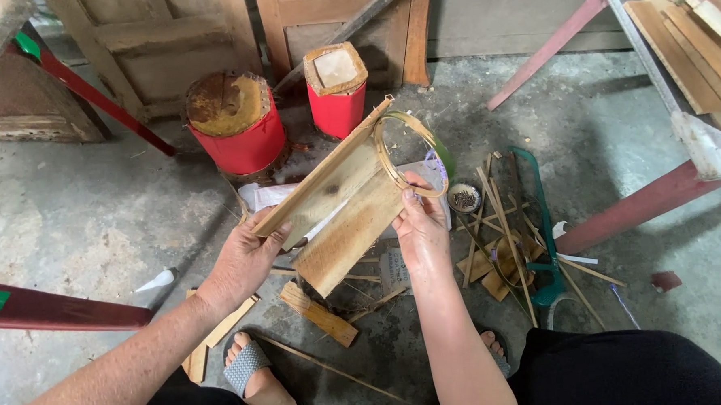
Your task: Assembling a small wooden frame or box using wooden slats, a hammer, and nails.
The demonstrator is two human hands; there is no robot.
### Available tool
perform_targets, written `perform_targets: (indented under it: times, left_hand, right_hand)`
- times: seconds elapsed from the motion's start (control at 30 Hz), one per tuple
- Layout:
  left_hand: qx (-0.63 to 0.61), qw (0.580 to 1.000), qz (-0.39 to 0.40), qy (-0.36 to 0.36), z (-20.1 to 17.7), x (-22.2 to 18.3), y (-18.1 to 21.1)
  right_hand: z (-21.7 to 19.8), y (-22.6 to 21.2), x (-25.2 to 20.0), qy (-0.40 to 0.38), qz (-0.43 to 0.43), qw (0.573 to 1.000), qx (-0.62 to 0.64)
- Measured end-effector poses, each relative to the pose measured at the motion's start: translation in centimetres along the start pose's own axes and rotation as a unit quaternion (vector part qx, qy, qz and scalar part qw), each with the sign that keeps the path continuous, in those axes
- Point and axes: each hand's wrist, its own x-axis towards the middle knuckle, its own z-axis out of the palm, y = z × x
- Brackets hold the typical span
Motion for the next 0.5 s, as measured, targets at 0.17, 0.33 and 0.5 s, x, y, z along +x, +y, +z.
perform_targets:
  times: [0.17,0.33,0.5]
  left_hand:
    - [-0.037,0.999,-0.031,-0.001,0.0,0.1,-1.0]
    - [-0.122,0.988,-0.090,-0.014,0.3,0.0,-0.7]
    - [-0.159,0.974,-0.160,-0.022,0.2,0.3,-4.0]
  right_hand:
    - [-0.4,1.5,0.4,0.024,0.023,0.999,0.034]
    - [-0.6,3.0,0.8,0.043,0.065,0.993,0.085]
    - [0.0,3.6,0.6,0.033,0.081,0.990,0.114]
